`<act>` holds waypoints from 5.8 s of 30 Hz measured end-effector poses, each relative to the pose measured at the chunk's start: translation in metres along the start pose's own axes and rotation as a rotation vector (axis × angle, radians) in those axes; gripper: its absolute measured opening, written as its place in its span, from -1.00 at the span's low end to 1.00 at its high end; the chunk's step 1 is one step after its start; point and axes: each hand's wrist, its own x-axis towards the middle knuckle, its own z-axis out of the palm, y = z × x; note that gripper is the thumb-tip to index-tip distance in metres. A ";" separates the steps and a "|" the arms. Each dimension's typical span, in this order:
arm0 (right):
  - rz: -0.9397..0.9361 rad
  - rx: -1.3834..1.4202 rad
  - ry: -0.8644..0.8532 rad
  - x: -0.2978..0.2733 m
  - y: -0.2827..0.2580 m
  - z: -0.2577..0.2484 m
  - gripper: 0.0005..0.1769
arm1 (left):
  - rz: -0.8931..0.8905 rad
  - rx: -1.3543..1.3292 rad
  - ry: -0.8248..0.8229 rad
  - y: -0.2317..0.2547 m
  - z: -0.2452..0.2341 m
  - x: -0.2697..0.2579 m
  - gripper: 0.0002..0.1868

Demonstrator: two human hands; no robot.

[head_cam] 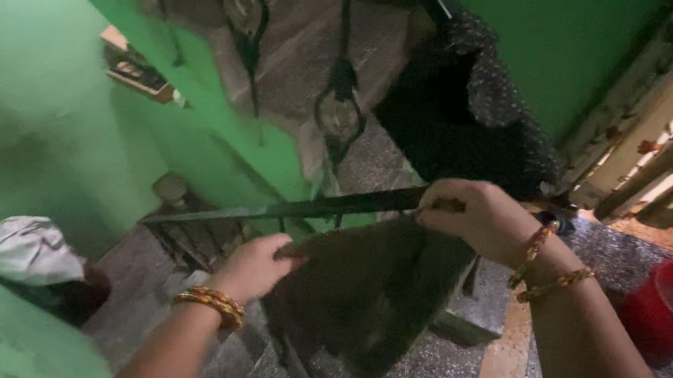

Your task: The person wipes a floor area and several stairs with a cloth, periodically rinsing and wringing the cloth in a bucket of water.

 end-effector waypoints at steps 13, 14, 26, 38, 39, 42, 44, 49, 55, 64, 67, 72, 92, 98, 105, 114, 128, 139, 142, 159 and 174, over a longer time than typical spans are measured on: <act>0.283 -0.049 -0.076 0.018 0.047 -0.007 -0.70 | 0.218 -0.015 -0.110 0.034 -0.023 0.086 -0.48; 0.290 -0.041 -0.042 0.016 0.049 -0.008 -0.70 | 0.232 -0.053 -0.159 0.037 -0.022 0.091 -0.56; 0.494 0.069 0.275 -0.033 0.048 0.028 -0.76 | 0.461 -0.161 -0.371 0.033 -0.005 0.166 -0.72; 0.904 0.174 0.523 -0.093 -0.010 0.089 -0.77 | 0.693 -0.051 -0.512 0.051 0.009 0.171 -0.73; 0.923 0.155 0.533 -0.100 -0.008 0.091 -0.77 | 0.708 -0.085 -0.537 0.056 0.014 0.170 -0.74; 0.829 0.201 0.553 -0.124 -0.004 0.101 -0.78 | 0.671 0.026 -0.552 0.068 0.022 0.154 -0.72; 0.878 0.178 0.561 -0.138 0.003 0.108 -0.77 | 0.684 0.017 -0.564 0.077 0.031 0.147 -0.72; 0.972 0.255 0.566 -0.175 0.022 0.119 -0.76 | 0.673 -0.002 -0.576 0.094 0.069 0.139 -0.70; 1.092 0.335 0.595 -0.208 0.031 0.127 -0.73 | 0.772 -0.114 -0.591 0.094 0.135 0.146 -0.73; 1.157 0.324 0.740 -0.239 0.044 0.161 -0.71 | 0.782 -0.141 -0.689 0.106 0.205 0.162 -0.71; 1.204 0.274 0.763 -0.244 0.046 0.180 -0.70 | 0.798 -0.129 -0.795 0.105 0.227 0.174 -0.74; 1.193 0.634 0.964 -0.236 0.046 0.217 -0.72 | 0.721 -0.191 -0.956 0.100 0.251 0.190 -0.74; 1.522 0.272 1.120 -0.251 0.169 0.322 -0.78 | 0.849 -0.084 -0.995 0.059 0.403 0.213 -0.75; 1.460 0.179 1.282 -0.272 0.201 0.365 -0.80 | 0.960 -0.132 -0.867 0.038 0.454 0.199 -0.75; 1.767 0.405 0.745 -0.292 0.261 0.534 -0.79 | 0.917 0.530 -1.211 -0.088 0.524 0.193 -0.73; 1.805 0.540 0.494 -0.328 0.372 0.768 -0.70 | 0.650 0.743 -1.175 -0.251 0.612 0.241 -0.60; 1.794 0.257 0.743 -0.319 0.512 0.861 -0.59 | 0.628 1.037 -0.868 -0.368 0.704 0.335 -0.35; 2.008 0.139 0.481 -0.269 0.613 0.873 -0.03 | 0.400 1.397 -0.848 -0.389 0.742 0.356 0.54; 1.952 -0.201 0.674 -0.218 0.645 0.856 0.04 | 0.523 1.340 -0.817 -0.390 0.729 0.355 0.54; 0.990 -0.569 0.607 -0.054 0.703 0.808 -0.33 | 0.607 1.319 -0.844 -0.381 0.712 0.354 0.48; 2.034 -0.327 0.546 -0.197 0.618 0.897 -0.10 | 0.526 1.342 -0.918 -0.366 0.715 0.357 0.58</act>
